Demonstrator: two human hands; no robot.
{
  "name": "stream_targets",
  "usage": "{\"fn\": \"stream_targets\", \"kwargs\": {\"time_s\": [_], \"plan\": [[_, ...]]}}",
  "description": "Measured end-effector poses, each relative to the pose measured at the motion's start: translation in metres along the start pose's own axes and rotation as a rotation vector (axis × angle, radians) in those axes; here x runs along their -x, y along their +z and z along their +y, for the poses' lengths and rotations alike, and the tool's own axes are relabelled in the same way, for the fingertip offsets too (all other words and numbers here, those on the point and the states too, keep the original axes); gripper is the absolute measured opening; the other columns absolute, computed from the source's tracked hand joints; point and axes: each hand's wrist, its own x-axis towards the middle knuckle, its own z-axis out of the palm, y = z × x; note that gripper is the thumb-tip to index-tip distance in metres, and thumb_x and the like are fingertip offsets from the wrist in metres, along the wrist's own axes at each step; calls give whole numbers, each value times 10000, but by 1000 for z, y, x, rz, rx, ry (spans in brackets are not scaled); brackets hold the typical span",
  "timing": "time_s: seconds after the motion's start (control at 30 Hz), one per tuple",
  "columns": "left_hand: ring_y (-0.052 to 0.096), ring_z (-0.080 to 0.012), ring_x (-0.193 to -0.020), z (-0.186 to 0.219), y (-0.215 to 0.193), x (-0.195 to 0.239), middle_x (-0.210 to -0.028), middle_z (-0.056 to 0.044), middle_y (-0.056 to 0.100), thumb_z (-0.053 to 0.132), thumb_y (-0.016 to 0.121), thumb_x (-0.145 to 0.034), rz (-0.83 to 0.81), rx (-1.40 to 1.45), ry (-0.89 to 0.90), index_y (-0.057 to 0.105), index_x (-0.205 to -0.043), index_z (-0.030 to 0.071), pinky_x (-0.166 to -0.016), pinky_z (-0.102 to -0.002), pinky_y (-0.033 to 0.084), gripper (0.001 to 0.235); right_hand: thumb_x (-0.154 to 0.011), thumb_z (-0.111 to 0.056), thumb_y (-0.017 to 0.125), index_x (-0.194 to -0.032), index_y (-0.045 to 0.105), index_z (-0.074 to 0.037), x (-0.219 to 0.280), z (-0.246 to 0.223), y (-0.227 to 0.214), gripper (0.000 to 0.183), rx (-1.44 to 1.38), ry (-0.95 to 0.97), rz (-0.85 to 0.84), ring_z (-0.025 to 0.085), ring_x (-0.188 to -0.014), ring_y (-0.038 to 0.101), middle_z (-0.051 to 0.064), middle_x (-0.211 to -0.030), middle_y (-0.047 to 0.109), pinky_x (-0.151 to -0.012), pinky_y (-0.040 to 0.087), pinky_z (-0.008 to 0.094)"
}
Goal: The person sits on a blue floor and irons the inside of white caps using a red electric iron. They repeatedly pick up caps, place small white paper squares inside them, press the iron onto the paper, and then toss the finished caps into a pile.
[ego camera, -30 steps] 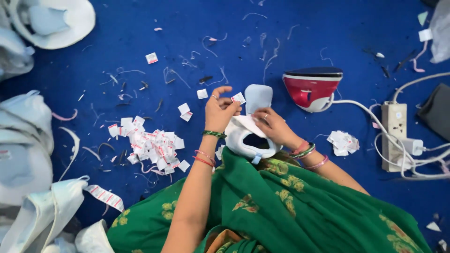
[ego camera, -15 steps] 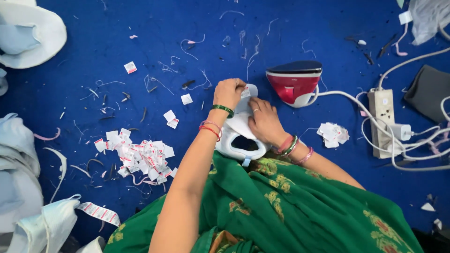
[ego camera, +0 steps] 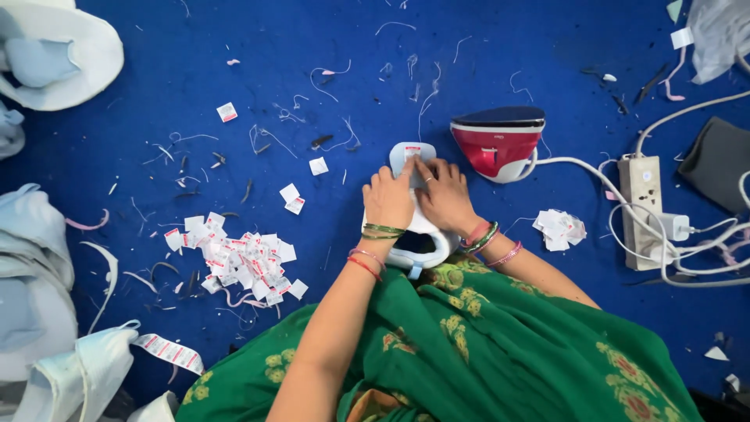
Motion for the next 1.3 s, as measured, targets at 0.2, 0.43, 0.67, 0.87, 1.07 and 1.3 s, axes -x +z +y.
{"fn": "stream_targets", "kwargs": {"time_s": [0.2, 0.43, 0.67, 0.87, 1.07, 1.3], "plan": [[588, -348, -910, 0, 4, 2, -992, -154, 583, 167, 603, -843, -13, -127, 17, 523, -1499, 269, -762, -493, 440, 669, -874, -222, 669, -1485, 478, -75, 6, 2, 1, 658, -70, -7, 81, 385, -1221, 497, 177, -1378, 535, -1023, 398, 508], [590, -327, -878, 3, 13, 3, -947, -139, 601, 129, 558, -871, 12, -192, 26, 485, -1552, 235, -763, -476, 437, 693, -975, -199, 709, -1373, 533, -4, 79, 22, 6, 477, -597, 384, 562, 280, -1237, 577, 177, -1347, 555, -1018, 489, 387], [588, -328, -908, -2, 21, 2, -967, -148, 614, 139, 527, -891, -15, -209, 6, 445, -1565, 269, -790, -510, 419, 691, -973, -157, 772, -1274, 596, 18, 26, 24, -90, 390, -504, 125, 594, 263, -967, 716, 166, -1101, 713, -838, 572, 364], [575, -345, -962, -8, 27, 2, -1009, -166, 609, 162, 505, -903, -27, -142, -18, 425, -1560, 344, -840, -525, 395, 686, -991, -354, 732, -1262, 574, 43, -27, -40, -139, 506, -122, 104, 194, 405, -847, 730, 269, -910, 714, -696, 575, 457], [528, -344, -1131, 1, 39, 15, -1149, -138, 602, 229, 496, -996, 3, -154, 15, 521, -1493, 327, -984, -585, 365, 507, -957, -509, 648, -1141, 601, -2, -43, -42, -97, 542, 302, 51, -112, 386, -735, 722, 216, -804, 725, -620, 573, 491], [210, -540, -1449, 57, -38, 57, -1573, -206, 365, 588, 540, -875, -360, -92, 18, 529, -1464, 230, -952, -904, 162, 689, -959, -519, 627, -1105, 595, 13, -49, -34, -108, 552, 313, 51, 23, 383, -697, 722, 210, -801, 725, -582, 579, 481]]}}
